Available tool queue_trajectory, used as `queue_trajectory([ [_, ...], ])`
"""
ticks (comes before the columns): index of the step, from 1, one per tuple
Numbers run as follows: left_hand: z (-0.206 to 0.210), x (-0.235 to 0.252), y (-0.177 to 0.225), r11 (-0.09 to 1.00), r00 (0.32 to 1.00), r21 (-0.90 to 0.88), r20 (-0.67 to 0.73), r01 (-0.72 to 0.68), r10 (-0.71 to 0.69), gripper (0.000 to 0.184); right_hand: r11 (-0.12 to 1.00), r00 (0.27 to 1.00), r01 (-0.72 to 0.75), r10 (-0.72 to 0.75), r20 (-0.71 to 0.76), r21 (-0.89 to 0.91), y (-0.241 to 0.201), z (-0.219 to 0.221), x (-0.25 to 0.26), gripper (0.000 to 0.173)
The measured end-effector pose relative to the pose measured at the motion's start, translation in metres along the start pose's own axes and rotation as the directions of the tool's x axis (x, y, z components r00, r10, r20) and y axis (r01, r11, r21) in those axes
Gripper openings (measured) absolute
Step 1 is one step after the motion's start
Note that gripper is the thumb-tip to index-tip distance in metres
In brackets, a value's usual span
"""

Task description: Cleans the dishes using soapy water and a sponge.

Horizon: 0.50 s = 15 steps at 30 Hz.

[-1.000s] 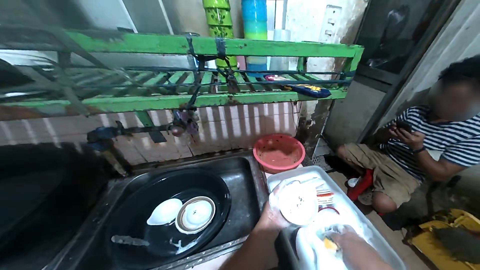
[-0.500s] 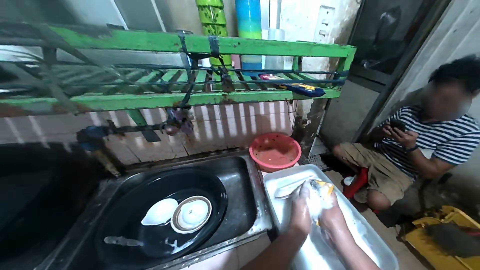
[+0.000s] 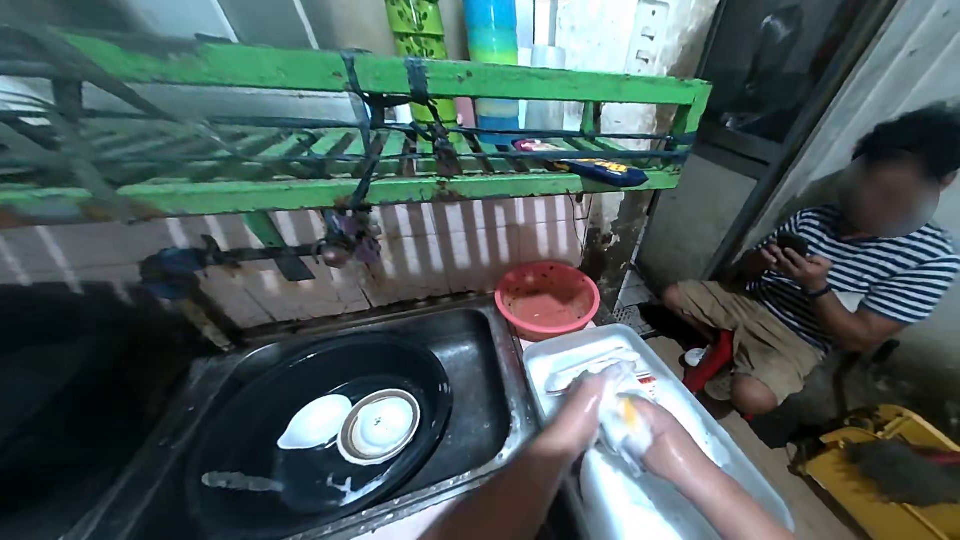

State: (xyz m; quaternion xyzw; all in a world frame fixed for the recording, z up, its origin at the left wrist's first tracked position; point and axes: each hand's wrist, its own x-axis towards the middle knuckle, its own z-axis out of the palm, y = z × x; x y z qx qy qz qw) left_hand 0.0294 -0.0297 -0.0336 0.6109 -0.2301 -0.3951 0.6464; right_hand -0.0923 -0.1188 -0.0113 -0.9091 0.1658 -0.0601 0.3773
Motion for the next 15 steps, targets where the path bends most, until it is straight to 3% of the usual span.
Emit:
queue_trajectory([
  [1, -0.006, 0.0, 0.005, 0.998, 0.997, -0.025, 0.045, 0.063, -0.062, 0.038, 0.971, 0.986, 0.164, -0.158, 0.043, -0.172, 0.003, -0.004, 0.0, 0.035],
  [3, 0.0, -0.008, 0.033, 0.962, 0.973, -0.141, 0.041, 0.232, -0.229, 0.028, 0.799, 0.895, 0.41, -0.445, 0.027, -0.44, 0.008, -0.016, 0.005, 0.026],
  [5, 0.008, -0.01, 0.049, 0.928, 0.952, -0.214, 0.034, 0.305, -0.304, 0.027, 0.642, 0.783, 0.499, -0.621, -0.014, -0.582, 0.022, -0.028, 0.018, 0.024],
  [6, 0.008, -0.006, 0.047, 0.952, 0.967, -0.174, 0.019, 0.253, -0.254, 0.026, 0.628, 0.769, 0.491, -0.638, -0.038, -0.604, 0.031, -0.03, 0.023, 0.025],
  [9, 0.009, -0.004, 0.047, 0.984, 0.998, 0.175, -0.047, -0.037, 0.046, 0.031, 0.756, 0.851, 0.34, -0.5, -0.159, -0.559, 0.039, -0.015, 0.023, 0.032],
  [12, 0.008, -0.004, 0.04, 0.957, 0.974, 0.229, -0.098, -0.18, 0.207, 0.034, 0.957, 0.897, 0.151, -0.238, -0.372, -0.248, 0.01, 0.027, 0.013, 0.036],
  [13, 0.003, -0.005, 0.034, 0.955, 0.969, 0.218, -0.103, -0.2, 0.226, 0.033, 0.994, 0.92, 0.086, -0.106, -0.377, -0.07, -0.001, 0.033, 0.012, 0.039],
  [15, -0.014, -0.007, 0.016, 0.966, 0.962, 0.127, -0.127, -0.227, 0.243, 0.034, 0.953, 0.97, -0.106, 0.162, -0.184, 0.282, -0.019, 0.026, 0.011, 0.046],
])
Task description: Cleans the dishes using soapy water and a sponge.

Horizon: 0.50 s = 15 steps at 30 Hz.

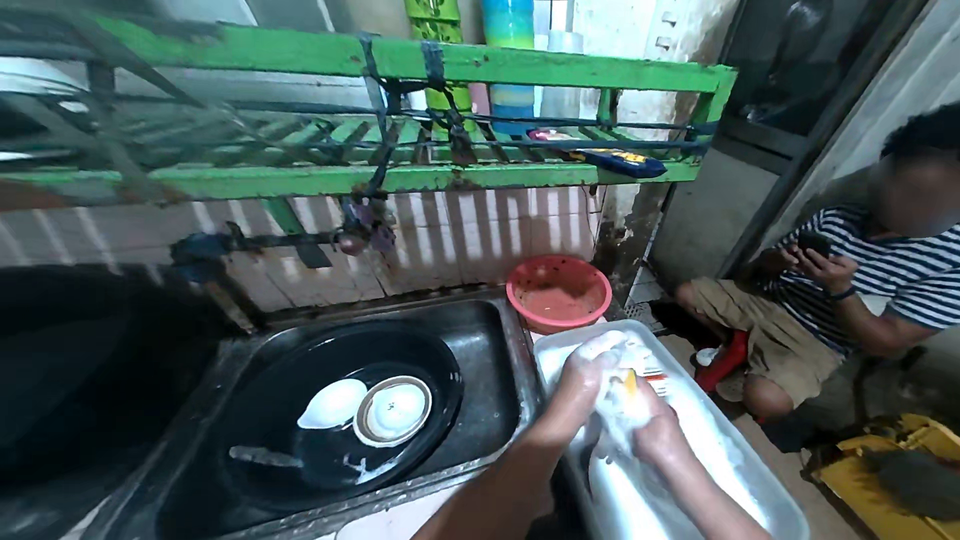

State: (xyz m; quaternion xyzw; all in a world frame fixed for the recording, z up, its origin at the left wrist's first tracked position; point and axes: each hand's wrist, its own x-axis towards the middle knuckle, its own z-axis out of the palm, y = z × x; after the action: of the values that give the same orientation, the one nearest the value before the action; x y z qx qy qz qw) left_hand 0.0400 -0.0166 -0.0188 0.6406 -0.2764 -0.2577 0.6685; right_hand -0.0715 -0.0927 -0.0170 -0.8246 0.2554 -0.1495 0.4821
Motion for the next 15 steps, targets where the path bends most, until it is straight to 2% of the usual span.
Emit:
queue_trajectory([
  [2, -0.027, -0.003, -0.02, 0.992, 0.997, -0.124, -0.075, 0.001, -0.011, 0.038, 0.979, 0.985, -0.16, 0.151, 0.079, 0.128, -0.001, -0.011, 0.004, 0.054],
  [4, -0.065, -0.01, -0.031, 0.967, 0.962, -0.251, -0.27, -0.027, -0.043, 0.042, 0.98, 0.984, -0.174, 0.171, 0.04, 0.097, 0.009, -0.03, 0.004, 0.058],
  [5, -0.089, -0.016, -0.037, 0.957, 0.912, -0.287, -0.401, -0.031, -0.091, 0.042, 0.988, 0.99, -0.142, 0.143, -0.003, 0.052, 0.021, -0.044, 0.001, 0.058],
  [6, -0.112, -0.021, -0.042, 0.947, 0.813, -0.319, -0.56, -0.034, -0.159, 0.043, 0.995, 0.993, -0.1, 0.1, -0.057, 0.001, 0.035, -0.058, -0.005, 0.056],
  [7, -0.135, -0.027, -0.049, 0.939, 0.675, -0.342, -0.702, -0.038, -0.228, 0.045, 0.996, 0.994, -0.064, 0.057, -0.098, -0.065, 0.046, -0.072, -0.014, 0.055],
  [8, -0.159, -0.035, -0.057, 0.93, 0.535, -0.365, -0.795, -0.045, -0.286, 0.048, 0.99, 0.993, -0.031, 0.015, -0.12, -0.137, 0.055, -0.084, -0.026, 0.054],
  [9, -0.18, -0.045, -0.066, 0.916, 0.436, -0.396, -0.836, -0.057, -0.335, 0.051, 0.979, 0.991, 0.001, -0.029, -0.133, -0.204, 0.062, -0.093, -0.038, 0.051],
  [11, -0.203, -0.055, -0.078, 0.912, 0.335, -0.407, -0.868, -0.055, -0.367, 0.046, 0.951, 0.982, 0.068, -0.117, -0.146, -0.301, 0.075, -0.101, -0.056, 0.044],
  [12, -0.197, -0.055, -0.078, 0.927, 0.344, -0.374, -0.872, -0.01, -0.348, 0.039, 0.94, 0.979, 0.094, -0.148, -0.141, -0.328, 0.08, -0.102, -0.063, 0.042],
  [13, -0.183, -0.056, -0.075, 0.948, 0.416, -0.316, -0.856, 0.046, -0.306, 0.039, 0.935, 0.977, 0.113, -0.166, -0.135, -0.336, 0.084, -0.103, -0.067, 0.041],
  [15, -0.138, -0.056, -0.065, 0.979, 0.695, -0.051, -0.697, 0.198, -0.177, 0.043, 0.924, 0.959, 0.184, -0.243, -0.144, -0.334, 0.102, -0.106, -0.071, 0.042],
])
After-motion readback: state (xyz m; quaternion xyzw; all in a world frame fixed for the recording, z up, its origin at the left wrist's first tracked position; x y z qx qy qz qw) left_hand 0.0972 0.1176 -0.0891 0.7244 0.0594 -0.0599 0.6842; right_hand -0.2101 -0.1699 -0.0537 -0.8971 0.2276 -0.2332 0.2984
